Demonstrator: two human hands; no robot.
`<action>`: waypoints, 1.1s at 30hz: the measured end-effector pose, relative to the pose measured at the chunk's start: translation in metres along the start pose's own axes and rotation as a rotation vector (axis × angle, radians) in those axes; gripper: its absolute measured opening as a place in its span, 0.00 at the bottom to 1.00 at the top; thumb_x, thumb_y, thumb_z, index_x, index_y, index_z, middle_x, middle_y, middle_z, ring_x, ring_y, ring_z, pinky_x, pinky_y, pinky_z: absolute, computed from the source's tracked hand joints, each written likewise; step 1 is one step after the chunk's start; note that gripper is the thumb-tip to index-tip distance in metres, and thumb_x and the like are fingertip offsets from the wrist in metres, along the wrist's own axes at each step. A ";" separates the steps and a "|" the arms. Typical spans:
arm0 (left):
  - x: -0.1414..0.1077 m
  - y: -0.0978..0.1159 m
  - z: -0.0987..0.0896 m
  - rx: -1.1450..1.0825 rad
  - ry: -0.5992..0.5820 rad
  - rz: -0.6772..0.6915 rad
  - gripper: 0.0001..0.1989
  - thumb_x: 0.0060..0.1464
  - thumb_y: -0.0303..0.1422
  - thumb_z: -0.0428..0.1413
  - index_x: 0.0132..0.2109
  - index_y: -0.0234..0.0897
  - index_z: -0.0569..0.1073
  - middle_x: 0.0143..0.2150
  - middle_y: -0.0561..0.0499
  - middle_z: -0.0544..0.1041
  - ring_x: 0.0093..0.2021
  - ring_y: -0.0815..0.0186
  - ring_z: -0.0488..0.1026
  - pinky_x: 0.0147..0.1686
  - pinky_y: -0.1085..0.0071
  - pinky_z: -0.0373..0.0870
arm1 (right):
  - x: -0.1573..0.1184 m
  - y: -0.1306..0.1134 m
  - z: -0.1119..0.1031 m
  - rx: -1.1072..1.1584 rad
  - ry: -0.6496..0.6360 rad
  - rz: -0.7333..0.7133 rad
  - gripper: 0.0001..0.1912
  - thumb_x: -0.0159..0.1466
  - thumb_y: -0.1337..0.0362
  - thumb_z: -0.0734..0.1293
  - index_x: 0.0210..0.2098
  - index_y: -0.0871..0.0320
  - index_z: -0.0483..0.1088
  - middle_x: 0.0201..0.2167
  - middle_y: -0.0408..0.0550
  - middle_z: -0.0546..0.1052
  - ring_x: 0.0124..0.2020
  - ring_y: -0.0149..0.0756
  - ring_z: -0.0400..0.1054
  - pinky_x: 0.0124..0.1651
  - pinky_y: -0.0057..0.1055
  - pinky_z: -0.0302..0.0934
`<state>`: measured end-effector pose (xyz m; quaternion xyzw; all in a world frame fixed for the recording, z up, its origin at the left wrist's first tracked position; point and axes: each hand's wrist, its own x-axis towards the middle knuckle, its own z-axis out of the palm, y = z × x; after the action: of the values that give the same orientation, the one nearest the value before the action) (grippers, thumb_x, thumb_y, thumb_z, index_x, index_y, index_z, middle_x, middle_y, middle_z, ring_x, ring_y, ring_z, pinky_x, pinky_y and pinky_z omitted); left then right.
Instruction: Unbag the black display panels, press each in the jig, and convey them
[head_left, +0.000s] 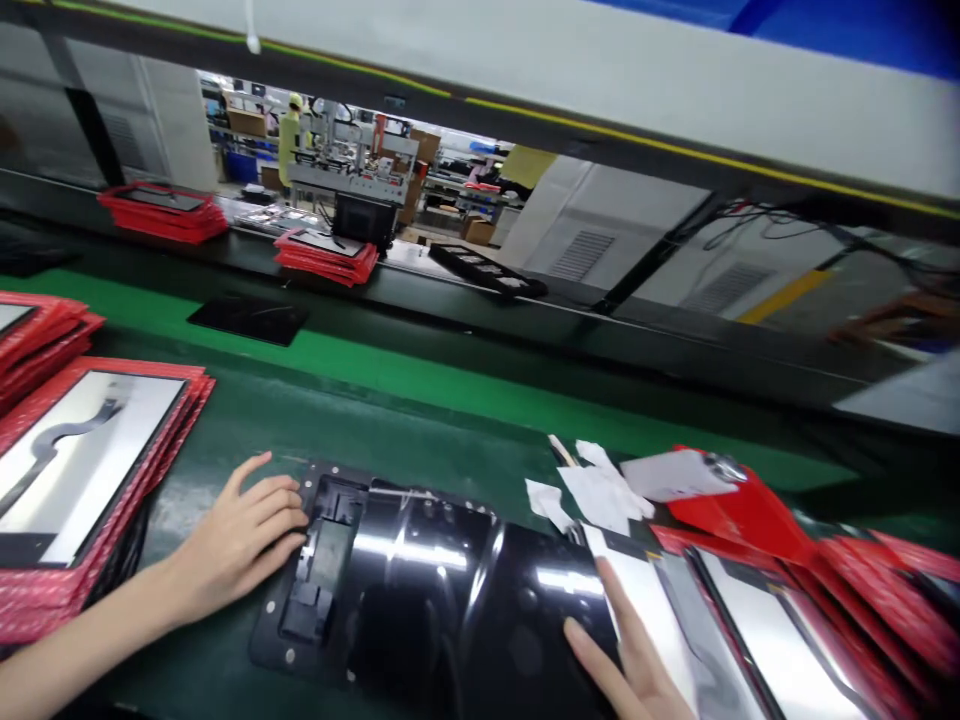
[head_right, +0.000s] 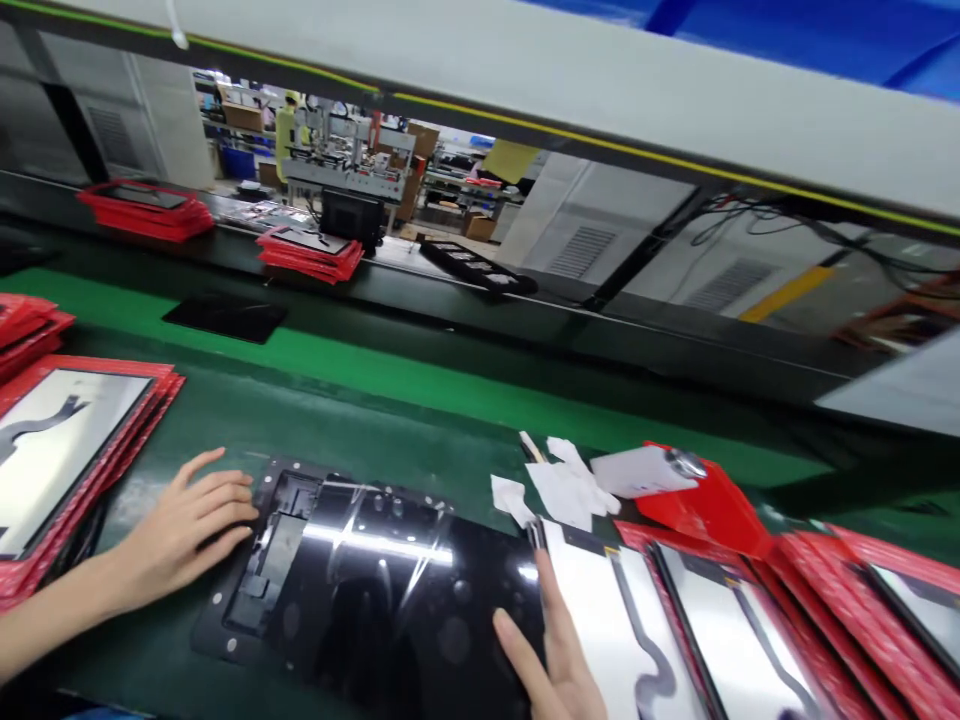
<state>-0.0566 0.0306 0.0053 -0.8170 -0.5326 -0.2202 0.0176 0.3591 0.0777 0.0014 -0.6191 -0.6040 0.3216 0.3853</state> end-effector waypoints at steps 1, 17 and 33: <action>-0.006 0.003 0.004 -0.014 0.004 -0.017 0.10 0.64 0.34 0.51 0.50 0.44 0.73 0.49 0.51 0.79 0.59 0.62 0.70 0.70 0.49 0.44 | 0.005 0.000 0.011 -0.002 -0.048 0.007 0.40 0.64 0.45 0.64 0.70 0.50 0.50 0.71 0.40 0.52 0.71 0.48 0.41 0.69 0.43 0.46; -0.014 -0.003 0.025 -0.123 -0.054 0.015 0.36 0.61 0.45 0.55 0.70 0.43 0.52 0.66 0.44 0.66 0.71 0.51 0.51 0.67 0.36 0.27 | 0.028 -0.012 0.059 0.129 -0.197 0.197 0.43 0.60 0.43 0.67 0.70 0.49 0.52 0.71 0.40 0.53 0.72 0.46 0.39 0.71 0.44 0.33; -0.017 0.000 0.026 -0.198 -0.141 -0.163 0.28 0.65 0.43 0.50 0.69 0.48 0.56 0.74 0.47 0.47 0.74 0.50 0.38 0.67 0.37 0.40 | 0.025 -0.022 0.067 0.146 -0.217 0.248 0.45 0.59 0.44 0.68 0.70 0.51 0.51 0.71 0.41 0.52 0.71 0.45 0.39 0.70 0.42 0.39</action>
<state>-0.0533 0.0225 -0.0244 -0.7821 -0.5730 -0.2143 -0.1185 0.2924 0.1080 -0.0113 -0.6211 -0.5360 0.4744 0.3192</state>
